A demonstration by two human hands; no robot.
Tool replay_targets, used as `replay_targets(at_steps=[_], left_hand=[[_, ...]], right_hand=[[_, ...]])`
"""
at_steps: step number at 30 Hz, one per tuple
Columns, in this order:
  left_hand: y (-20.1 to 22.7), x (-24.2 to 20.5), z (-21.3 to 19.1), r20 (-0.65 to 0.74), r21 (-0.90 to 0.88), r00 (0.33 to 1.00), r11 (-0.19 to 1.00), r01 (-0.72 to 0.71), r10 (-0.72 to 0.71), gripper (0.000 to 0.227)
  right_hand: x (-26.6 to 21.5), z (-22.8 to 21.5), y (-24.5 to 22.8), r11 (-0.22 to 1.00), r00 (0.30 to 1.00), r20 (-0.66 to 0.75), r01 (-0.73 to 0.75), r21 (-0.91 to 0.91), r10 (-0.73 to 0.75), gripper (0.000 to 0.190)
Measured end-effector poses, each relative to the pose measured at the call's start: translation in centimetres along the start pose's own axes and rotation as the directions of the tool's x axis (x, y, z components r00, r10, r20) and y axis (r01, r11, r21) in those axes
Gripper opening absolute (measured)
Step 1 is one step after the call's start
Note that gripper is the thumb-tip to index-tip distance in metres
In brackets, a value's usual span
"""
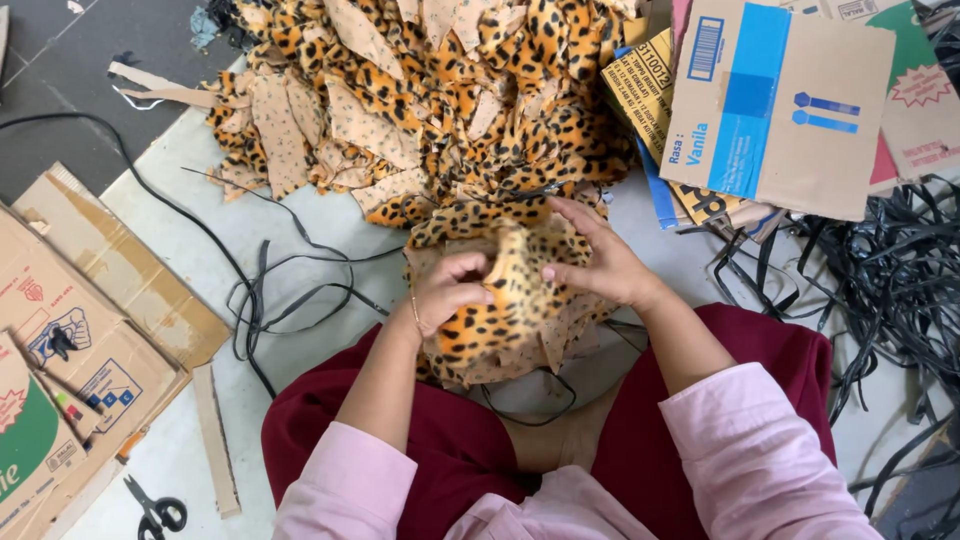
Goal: Stuffing leopard-print fabric scraps into a larger piece of fabric to create a bundle
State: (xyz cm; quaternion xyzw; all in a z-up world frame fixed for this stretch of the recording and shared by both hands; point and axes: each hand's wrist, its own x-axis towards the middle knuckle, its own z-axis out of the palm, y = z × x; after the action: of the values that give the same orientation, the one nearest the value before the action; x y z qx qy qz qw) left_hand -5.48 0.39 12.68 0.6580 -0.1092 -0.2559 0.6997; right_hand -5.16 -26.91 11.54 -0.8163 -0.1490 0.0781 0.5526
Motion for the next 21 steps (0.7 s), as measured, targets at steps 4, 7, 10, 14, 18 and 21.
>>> replay_targets(at_steps=[4,7,10,14,18,21], left_hand=[[2.6,-0.7,2.3,0.145,-0.284,0.989,0.958,0.036,0.005,0.025],[0.9,-0.2,2.3,0.190,-0.493,0.982,0.866,0.078,0.020,0.029],[-0.6,-0.6,1.9,0.215,-0.642,0.977,0.754,0.140,0.001,0.035],[-2.0,-2.0,1.4,0.106,-0.686,0.966,0.685,0.244,-0.237,0.061],[-7.4,-2.7,-2.0,-0.063,-0.441,0.873,0.798,0.410,-0.484,0.051],[-10.4,-2.7,-3.5,-0.151,-0.144,0.878,0.889,0.434,-0.453,0.017]], right_hand=[[-0.2,0.4,-0.5,0.965,0.997,0.075,0.007,0.264,-0.028,0.113],[-0.7,0.6,1.7,0.850,0.984,0.175,-0.113,0.514,0.024,0.121],[-1.2,0.7,7.7,0.583,0.965,0.221,-0.260,0.769,0.139,0.077],[-1.6,-0.3,3.7,0.516,0.914,0.330,-0.406,0.754,0.236,0.054],[-1.6,1.5,4.0,0.834,0.963,0.188,-0.261,0.486,0.192,0.041],[-0.7,2.8,12.3,0.903,0.941,0.243,-0.305,0.303,0.236,0.028]])
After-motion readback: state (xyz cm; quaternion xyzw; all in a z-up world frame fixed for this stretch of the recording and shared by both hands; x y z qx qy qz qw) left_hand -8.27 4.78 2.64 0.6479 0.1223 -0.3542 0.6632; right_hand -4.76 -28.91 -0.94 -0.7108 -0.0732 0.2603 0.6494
